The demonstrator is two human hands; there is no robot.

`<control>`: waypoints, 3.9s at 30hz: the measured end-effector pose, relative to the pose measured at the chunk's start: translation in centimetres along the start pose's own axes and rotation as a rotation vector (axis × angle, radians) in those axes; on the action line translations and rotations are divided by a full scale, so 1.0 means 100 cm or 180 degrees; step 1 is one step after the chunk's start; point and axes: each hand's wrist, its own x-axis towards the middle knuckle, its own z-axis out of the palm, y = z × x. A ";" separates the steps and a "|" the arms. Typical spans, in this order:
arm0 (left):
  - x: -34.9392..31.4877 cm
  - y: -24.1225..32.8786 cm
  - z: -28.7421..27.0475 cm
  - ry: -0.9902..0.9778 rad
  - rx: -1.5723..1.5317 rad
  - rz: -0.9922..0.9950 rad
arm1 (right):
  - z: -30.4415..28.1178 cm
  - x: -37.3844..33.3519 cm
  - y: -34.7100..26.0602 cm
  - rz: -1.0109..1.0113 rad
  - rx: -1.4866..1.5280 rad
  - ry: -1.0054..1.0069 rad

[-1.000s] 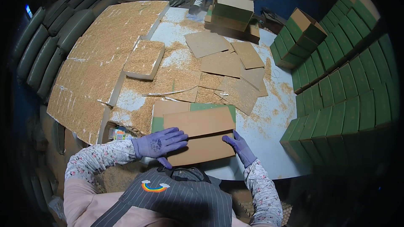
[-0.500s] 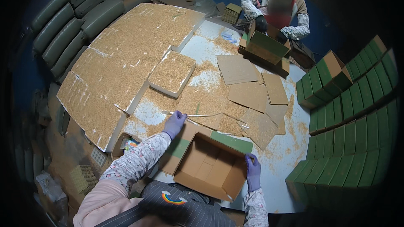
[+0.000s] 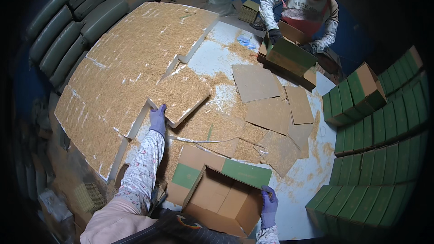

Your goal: The person folds green cardboard boxes and places a white tray filled with sawdust or similar processing material into each box.

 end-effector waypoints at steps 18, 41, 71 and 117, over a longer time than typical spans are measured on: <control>-0.063 0.121 -0.186 -0.2082 -0.1133 0.0192 | 0.001 0.003 0.012 -0.0506 0.0088 -0.0267; -0.297 0.056 -0.136 -0.3529 0.1035 0.0421 | -0.027 0.029 0.031 -0.0123 0.0060 -0.0945; -0.223 0.016 -0.257 -0.0727 0.3401 0.0931 | 0.126 0.195 -0.104 -0.1473 -0.2062 -0.1844; -0.195 -0.004 -0.288 -0.0841 0.4192 0.0361 | -0.034 -0.080 -0.067 -0.2154 -0.1378 0.0619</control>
